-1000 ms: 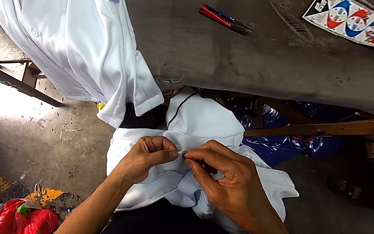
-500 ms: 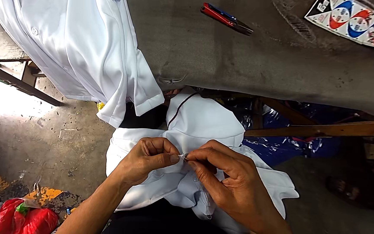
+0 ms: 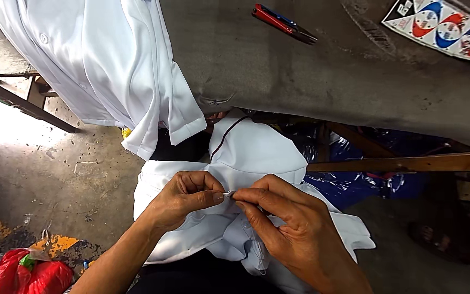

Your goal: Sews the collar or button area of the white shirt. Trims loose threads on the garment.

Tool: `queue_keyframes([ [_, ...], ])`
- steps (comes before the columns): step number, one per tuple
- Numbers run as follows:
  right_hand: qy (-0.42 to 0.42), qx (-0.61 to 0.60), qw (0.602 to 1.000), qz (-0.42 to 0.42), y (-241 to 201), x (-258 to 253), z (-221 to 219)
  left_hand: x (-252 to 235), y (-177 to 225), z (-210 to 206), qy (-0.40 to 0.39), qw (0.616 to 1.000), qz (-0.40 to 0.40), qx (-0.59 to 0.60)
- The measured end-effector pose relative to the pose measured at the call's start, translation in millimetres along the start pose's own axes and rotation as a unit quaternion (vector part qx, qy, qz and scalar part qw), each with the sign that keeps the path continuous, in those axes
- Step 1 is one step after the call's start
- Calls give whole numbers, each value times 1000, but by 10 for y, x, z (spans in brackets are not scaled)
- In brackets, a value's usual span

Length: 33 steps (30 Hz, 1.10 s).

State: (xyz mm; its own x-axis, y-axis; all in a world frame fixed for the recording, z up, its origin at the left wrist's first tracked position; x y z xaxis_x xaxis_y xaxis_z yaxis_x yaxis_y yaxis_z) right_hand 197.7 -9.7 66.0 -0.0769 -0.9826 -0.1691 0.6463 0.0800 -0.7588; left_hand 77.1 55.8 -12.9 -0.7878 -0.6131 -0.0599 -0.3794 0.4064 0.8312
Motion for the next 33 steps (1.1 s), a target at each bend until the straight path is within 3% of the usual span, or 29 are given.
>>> queue_keyframes([
  [18,-15,-1,1000,14,-26,-28,-15,6,-6,-7,-5,1000,2,-5],
  [25,-42,-141,987,-57,223,-51,-118,2,-12,-6,7,1000,10,-7],
  [33,-33,-64,997,-41,140,-16,-24,13,-63,43,36,999,25,-4],
])
Point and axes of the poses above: each hand's wrist, its own x-axis away from the middle knuckle, its own z-axis out of the back of the hand, y = z × x, the point moved 10 cm from there along -x, towards the middle knuckle, and after that the axes turned 6 degrees about -z, right-handed, at the moved point
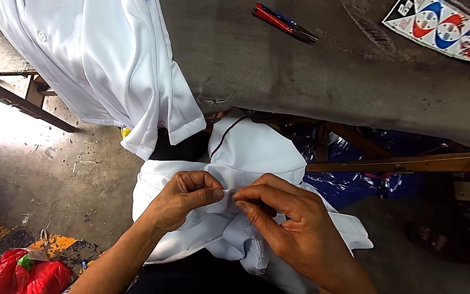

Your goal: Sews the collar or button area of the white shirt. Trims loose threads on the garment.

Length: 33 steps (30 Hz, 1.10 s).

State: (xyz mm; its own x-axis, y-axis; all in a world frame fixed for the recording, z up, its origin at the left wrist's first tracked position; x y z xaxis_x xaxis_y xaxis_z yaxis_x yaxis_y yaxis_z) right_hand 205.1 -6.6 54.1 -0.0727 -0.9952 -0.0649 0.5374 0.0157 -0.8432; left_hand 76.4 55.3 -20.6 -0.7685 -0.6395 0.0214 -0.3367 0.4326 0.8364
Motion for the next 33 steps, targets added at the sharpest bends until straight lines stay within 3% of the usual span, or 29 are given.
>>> queue_keyframes([
  [26,-22,-2,1000,22,-21,-56,-33,-9,37,-45,-25,1000,-5,-13],
  [33,-60,-207,976,-25,184,-109,-130,-10,55,-74,-30,999,-12,2],
])
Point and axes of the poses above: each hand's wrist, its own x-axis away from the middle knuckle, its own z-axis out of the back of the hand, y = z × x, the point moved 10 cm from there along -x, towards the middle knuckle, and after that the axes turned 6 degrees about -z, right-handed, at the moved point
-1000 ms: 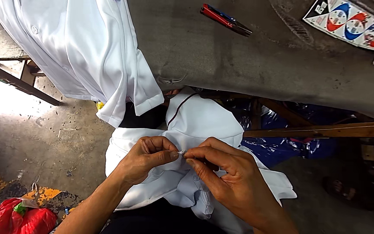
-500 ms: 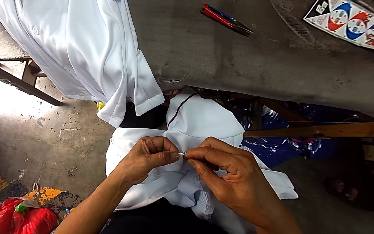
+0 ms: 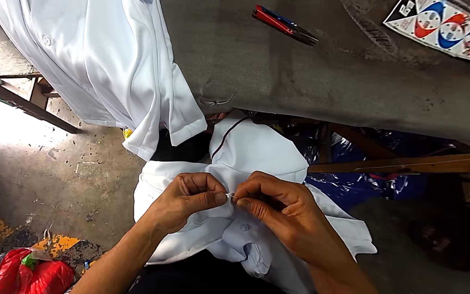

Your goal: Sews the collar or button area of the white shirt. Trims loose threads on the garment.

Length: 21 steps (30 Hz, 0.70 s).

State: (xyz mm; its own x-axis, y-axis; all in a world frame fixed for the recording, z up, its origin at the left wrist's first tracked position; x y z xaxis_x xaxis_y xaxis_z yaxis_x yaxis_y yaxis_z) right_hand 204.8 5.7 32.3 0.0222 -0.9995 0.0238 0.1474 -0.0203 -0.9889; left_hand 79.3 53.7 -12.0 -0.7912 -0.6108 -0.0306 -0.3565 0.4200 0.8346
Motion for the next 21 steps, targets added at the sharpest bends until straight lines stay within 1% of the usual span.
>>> queue_keyframes([
  [2,-8,-48,999,-19,87,-7,-11,0,9,1,8,1000,-4,-9],
  [3,-4,-42,999,-22,100,-1,-3,-1,12,8,11,1000,-5,-14],
  [7,33,111,993,-8,-15,66,94,7,21,41,18,999,-3,-31],
  [9,33,143,989,0,-63,74,112,4,22,42,16,1000,-4,-26],
  [21,12,173,985,22,-108,26,26,14,-3,35,15,1000,3,-23],
])
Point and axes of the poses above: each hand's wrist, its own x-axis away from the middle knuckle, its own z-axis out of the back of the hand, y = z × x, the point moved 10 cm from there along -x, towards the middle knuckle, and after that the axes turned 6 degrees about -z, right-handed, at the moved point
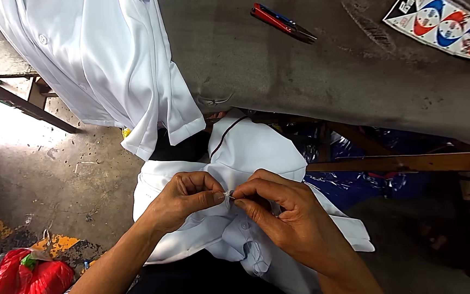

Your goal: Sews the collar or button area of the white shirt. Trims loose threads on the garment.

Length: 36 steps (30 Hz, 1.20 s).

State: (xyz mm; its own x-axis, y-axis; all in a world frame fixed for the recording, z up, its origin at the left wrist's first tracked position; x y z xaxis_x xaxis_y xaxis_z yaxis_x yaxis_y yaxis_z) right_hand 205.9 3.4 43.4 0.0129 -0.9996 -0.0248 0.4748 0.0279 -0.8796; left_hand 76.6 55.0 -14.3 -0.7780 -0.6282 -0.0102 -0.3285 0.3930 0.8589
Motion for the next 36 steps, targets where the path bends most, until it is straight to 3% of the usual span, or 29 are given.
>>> queue_keyframes([
  [26,-21,4,1000,8,-43,-23,-19,10,-8,-7,-6,1000,3,8],
  [33,-21,-144,989,-30,58,-74,5,12,7,-25,-9,1000,1,6],
  [36,3,-115,993,-42,108,-49,59,5,14,-21,-5,1000,-1,3],
])
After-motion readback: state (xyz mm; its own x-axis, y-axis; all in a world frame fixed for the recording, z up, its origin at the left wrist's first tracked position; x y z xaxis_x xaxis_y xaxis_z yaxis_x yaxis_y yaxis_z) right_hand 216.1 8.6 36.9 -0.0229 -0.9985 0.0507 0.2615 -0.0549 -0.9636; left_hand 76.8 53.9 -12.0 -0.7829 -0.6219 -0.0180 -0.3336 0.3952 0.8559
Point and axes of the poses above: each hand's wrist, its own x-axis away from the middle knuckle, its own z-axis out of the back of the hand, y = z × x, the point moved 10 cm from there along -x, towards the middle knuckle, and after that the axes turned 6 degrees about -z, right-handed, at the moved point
